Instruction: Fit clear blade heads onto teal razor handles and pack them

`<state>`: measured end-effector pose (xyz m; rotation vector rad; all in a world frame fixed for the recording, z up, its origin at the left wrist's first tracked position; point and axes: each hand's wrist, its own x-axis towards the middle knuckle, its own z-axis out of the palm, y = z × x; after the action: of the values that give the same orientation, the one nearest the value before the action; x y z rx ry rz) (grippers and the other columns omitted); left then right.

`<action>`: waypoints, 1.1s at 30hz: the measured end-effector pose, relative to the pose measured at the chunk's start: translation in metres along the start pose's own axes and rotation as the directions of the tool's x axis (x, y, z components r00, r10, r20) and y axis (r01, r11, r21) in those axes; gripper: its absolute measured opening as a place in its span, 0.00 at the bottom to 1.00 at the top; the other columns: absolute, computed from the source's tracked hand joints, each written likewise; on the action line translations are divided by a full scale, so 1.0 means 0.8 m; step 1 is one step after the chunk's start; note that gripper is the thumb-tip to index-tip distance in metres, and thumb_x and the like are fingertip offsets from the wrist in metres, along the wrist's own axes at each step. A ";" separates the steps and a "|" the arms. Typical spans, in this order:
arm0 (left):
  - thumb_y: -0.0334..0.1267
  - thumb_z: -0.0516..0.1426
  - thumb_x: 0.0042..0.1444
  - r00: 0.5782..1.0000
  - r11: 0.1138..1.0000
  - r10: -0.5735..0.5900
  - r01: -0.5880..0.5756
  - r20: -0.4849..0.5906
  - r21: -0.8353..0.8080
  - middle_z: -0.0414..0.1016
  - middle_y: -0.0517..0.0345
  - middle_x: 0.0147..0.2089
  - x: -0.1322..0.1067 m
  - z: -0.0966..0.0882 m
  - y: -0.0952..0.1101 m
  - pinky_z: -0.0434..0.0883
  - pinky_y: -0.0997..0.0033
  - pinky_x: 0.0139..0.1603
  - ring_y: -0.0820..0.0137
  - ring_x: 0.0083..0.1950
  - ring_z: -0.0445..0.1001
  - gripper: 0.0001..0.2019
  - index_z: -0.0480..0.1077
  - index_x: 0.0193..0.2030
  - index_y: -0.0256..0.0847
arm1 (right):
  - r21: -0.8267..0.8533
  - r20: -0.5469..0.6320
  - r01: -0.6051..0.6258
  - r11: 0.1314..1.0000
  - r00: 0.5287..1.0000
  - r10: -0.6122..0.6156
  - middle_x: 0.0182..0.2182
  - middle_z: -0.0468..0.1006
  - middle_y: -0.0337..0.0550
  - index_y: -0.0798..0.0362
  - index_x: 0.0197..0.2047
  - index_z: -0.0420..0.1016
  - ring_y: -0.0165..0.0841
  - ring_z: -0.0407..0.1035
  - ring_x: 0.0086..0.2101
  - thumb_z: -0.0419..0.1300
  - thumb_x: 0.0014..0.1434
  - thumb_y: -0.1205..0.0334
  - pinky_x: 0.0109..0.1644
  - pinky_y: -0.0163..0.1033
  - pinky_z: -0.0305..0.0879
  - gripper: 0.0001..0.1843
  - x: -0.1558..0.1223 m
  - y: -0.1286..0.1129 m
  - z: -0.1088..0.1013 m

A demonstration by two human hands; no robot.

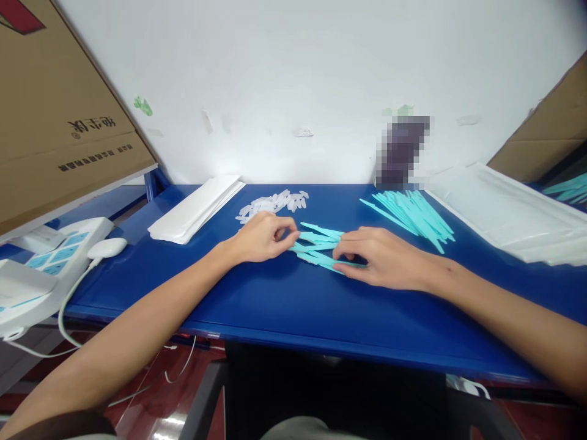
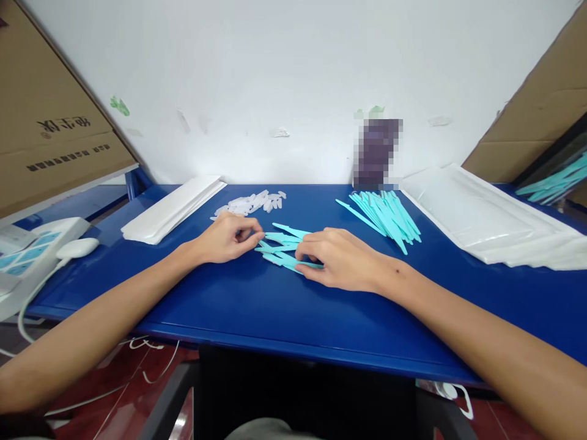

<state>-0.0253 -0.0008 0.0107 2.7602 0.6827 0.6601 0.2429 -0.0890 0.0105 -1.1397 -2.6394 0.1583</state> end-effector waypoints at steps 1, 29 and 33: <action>0.41 0.55 0.66 0.999 1.000 0.003 -0.002 0.035 -0.022 0.59 0.68 0.18 0.000 -0.001 0.001 0.60 0.71 0.30 0.75 0.20 0.59 0.12 0.75 0.36 0.39 | -0.012 -0.006 0.018 1.000 1.000 -0.018 0.32 0.79 0.40 0.51 0.38 0.77 0.32 0.69 0.31 0.57 0.68 0.56 0.37 0.39 0.56 0.11 0.000 -0.001 0.000; 0.42 0.54 0.71 0.988 0.997 0.071 -0.071 0.140 -0.004 0.75 0.52 0.44 0.002 0.007 -0.001 0.67 0.64 0.47 0.64 0.45 0.72 0.12 0.78 0.47 0.41 | -0.150 -0.037 -0.058 0.987 0.998 0.053 0.34 0.80 0.45 0.53 0.48 0.81 0.33 0.72 0.30 0.51 0.72 0.55 0.31 0.38 0.55 0.18 0.000 -0.013 -0.002; 0.44 0.54 0.70 0.994 0.998 0.062 -0.061 0.088 -0.014 0.73 0.52 0.43 0.002 0.005 0.002 0.67 0.65 0.47 0.65 0.45 0.72 0.13 0.78 0.47 0.40 | -0.155 0.007 -0.087 0.984 0.996 0.089 0.35 0.80 0.44 0.52 0.49 0.82 0.32 0.71 0.29 0.51 0.72 0.56 0.30 0.37 0.53 0.18 0.000 -0.004 -0.002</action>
<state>-0.0220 -0.0017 0.0083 2.7912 0.5757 0.5477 0.2413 -0.0913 0.0125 -1.3101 -2.6535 -0.0220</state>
